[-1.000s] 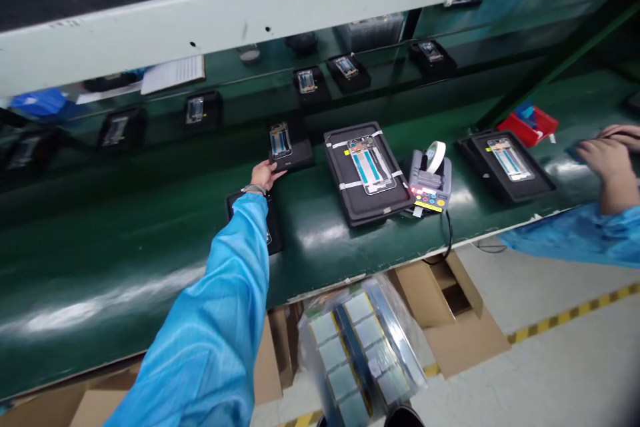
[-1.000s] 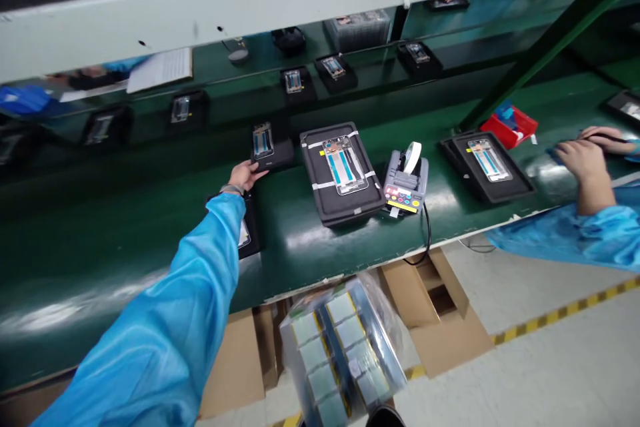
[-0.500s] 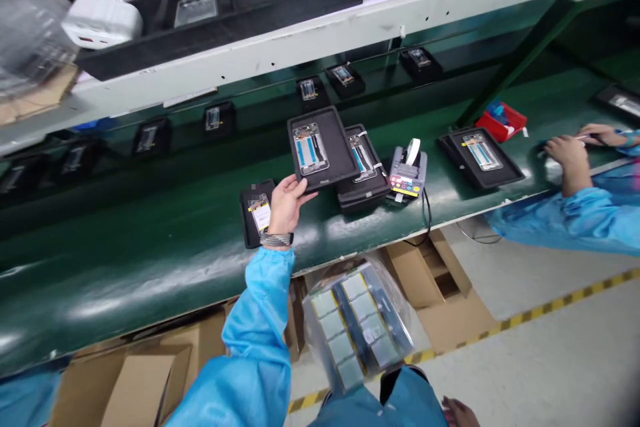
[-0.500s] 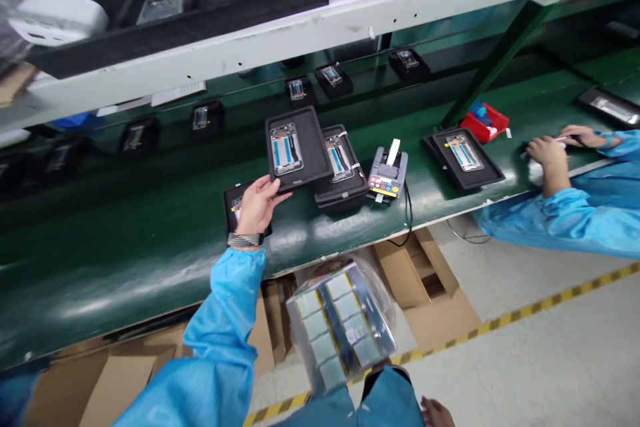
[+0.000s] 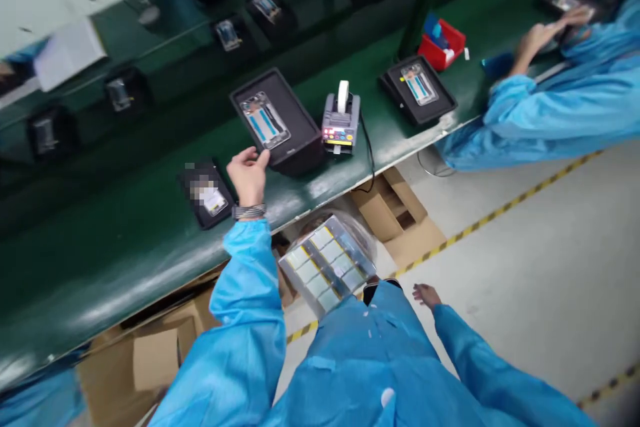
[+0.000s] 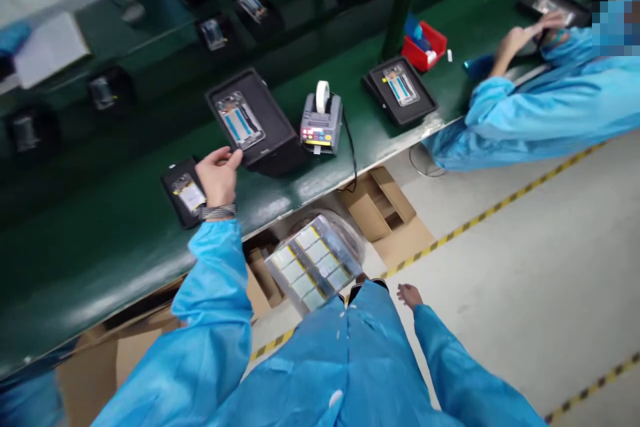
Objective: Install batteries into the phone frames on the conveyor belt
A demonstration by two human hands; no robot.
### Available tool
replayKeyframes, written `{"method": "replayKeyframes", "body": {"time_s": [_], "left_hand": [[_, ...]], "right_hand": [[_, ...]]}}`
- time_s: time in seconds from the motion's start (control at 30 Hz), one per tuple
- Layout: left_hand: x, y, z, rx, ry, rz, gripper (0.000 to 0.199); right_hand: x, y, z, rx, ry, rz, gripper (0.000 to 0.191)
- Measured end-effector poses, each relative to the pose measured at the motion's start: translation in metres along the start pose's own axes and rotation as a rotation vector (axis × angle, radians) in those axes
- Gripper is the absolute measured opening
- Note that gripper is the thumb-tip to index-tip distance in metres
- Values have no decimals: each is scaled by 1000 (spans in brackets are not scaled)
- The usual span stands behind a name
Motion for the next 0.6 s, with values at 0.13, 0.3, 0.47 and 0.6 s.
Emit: {"method": "replayKeyframes", "body": {"time_s": [0.13, 0.3, 0.47, 0.6], "left_hand": [[-38, 51, 31, 288, -158, -18, 25], [-211, 119, 135, 415, 229, -180, 35], [-390, 158, 241, 410, 767, -247, 30], [-478, 156, 271, 317, 1001, -139, 31]], "right_hand": [[-20, -15, -48, 16, -1, -27, 32], [-78, -75, -103, -80, 153, -38, 28], [-109, -145, -115, -247, 275, 5, 22], [-108, -189, -113, -343, 309, 80, 34]]}}
Point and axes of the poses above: each hand's wrist, its own z-axis away from the middle knuckle, its own y-axis out of the back of the hand, x = y × z, the point moved 9 cm from there along -z, towards the middle knuckle, and after that the axes turned 10 degrees about y, right-handed, at the moved point
